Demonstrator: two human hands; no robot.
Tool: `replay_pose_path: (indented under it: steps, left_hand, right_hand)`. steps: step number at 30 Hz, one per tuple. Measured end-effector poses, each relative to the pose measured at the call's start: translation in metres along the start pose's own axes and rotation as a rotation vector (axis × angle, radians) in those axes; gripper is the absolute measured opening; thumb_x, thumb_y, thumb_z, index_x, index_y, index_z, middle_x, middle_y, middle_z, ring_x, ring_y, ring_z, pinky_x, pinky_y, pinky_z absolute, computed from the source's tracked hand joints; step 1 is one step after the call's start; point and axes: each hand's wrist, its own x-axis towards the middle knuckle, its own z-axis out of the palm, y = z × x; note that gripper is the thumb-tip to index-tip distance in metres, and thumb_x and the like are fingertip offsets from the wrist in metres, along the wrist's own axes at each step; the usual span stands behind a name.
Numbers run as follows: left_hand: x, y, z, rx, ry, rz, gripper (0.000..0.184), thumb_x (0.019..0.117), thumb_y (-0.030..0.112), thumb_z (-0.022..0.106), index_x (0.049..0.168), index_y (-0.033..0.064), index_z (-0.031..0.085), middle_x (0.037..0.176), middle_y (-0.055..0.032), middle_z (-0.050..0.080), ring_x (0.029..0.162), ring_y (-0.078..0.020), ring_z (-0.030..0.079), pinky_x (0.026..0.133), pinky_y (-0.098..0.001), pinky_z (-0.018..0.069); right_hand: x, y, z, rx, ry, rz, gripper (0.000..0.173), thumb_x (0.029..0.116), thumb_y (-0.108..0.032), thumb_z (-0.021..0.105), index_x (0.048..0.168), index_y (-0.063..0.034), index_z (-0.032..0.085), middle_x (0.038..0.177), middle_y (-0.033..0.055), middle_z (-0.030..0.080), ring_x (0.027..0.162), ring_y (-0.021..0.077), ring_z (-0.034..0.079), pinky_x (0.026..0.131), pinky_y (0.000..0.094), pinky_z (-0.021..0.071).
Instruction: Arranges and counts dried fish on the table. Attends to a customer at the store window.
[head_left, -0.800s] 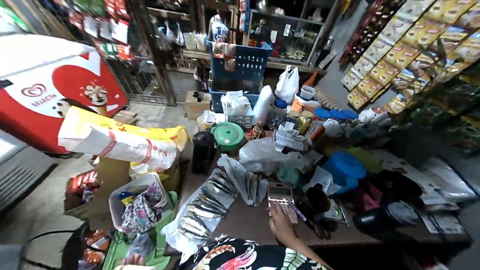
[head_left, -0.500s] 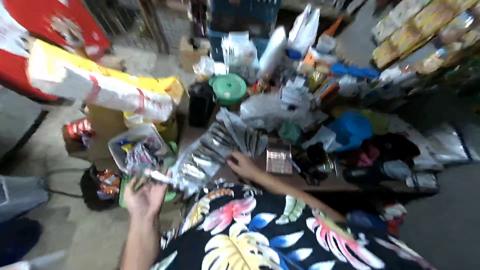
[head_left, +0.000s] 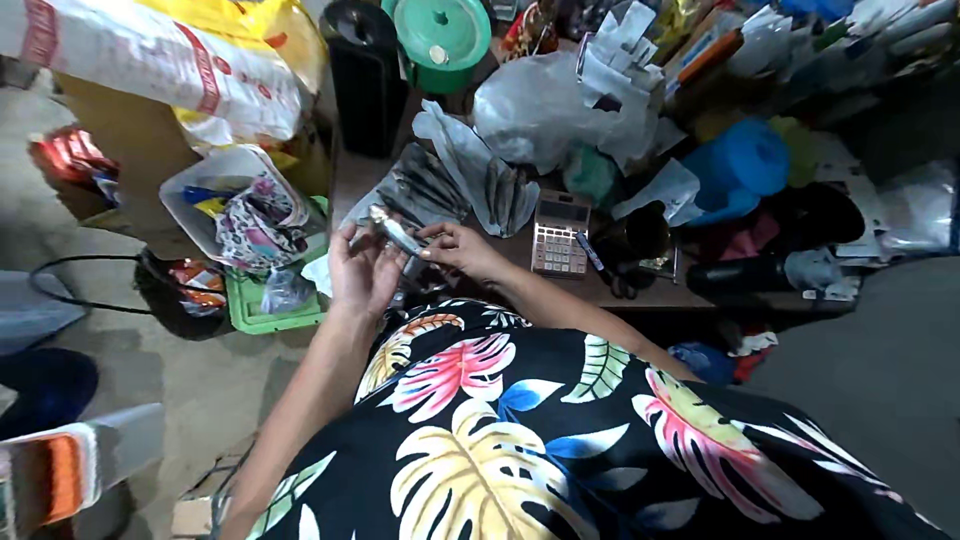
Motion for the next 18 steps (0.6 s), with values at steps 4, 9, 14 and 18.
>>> replay_pose_path:
  steps: [4,9,14,18]
  left_hand:
    - [0.001,0.003,-0.011,0.165,0.09,0.008,0.053,0.1097,0.039,0.02,0.149,0.0113,0.042,0.141,-0.0078,0.057,0.122,-0.0221,0.061,0.099,-0.0428,0.0515]
    - [-0.019,0.015,-0.056,0.109,0.144,0.004,0.052,0.1098,0.037,0.022,0.151,0.0117,0.041,0.145,-0.0094,0.056,0.125,-0.0232,0.061,0.102,-0.0416,0.0512]
    - [-0.043,0.025,-0.111,-0.068,0.349,0.08,0.048,0.1093,0.035,0.022,0.145,0.0107,0.044,0.139,-0.0114,0.058,0.119,-0.0253,0.064,0.096,-0.042,0.0542]
    - [-0.057,0.028,-0.136,-0.143,0.477,0.127,0.048,0.1094,0.038,0.02,0.142,0.0139,0.047,0.129,-0.0088,0.064,0.11,-0.0214,0.068,0.091,-0.0385,0.0562]
  right_hand:
    - [-0.005,0.01,-0.021,0.007,0.152,-0.02,0.042,0.0986,-0.008,0.066,0.137,0.0009,0.052,0.097,0.0069,0.067,0.072,0.0067,0.059,0.065,0.0242,0.0513]
    - [-0.001,0.033,-0.053,-0.024,0.367,-0.036,0.042,0.0953,-0.009,0.07,0.133,0.0017,0.055,0.1,0.0085,0.068,0.073,0.008,0.06,0.066,0.025,0.0525]
    - [0.011,0.049,-0.076,0.034,0.55,-0.02,0.037,0.097,-0.009,0.069,0.13,0.003,0.055,0.096,0.0083,0.066,0.073,0.0081,0.059,0.066,0.0241,0.0503]
    - [0.019,0.052,-0.09,0.041,0.657,-0.01,0.038,0.0976,-0.009,0.069,0.131,0.0031,0.053,0.102,0.0111,0.066,0.077,0.0103,0.061,0.067,0.0255,0.0525]
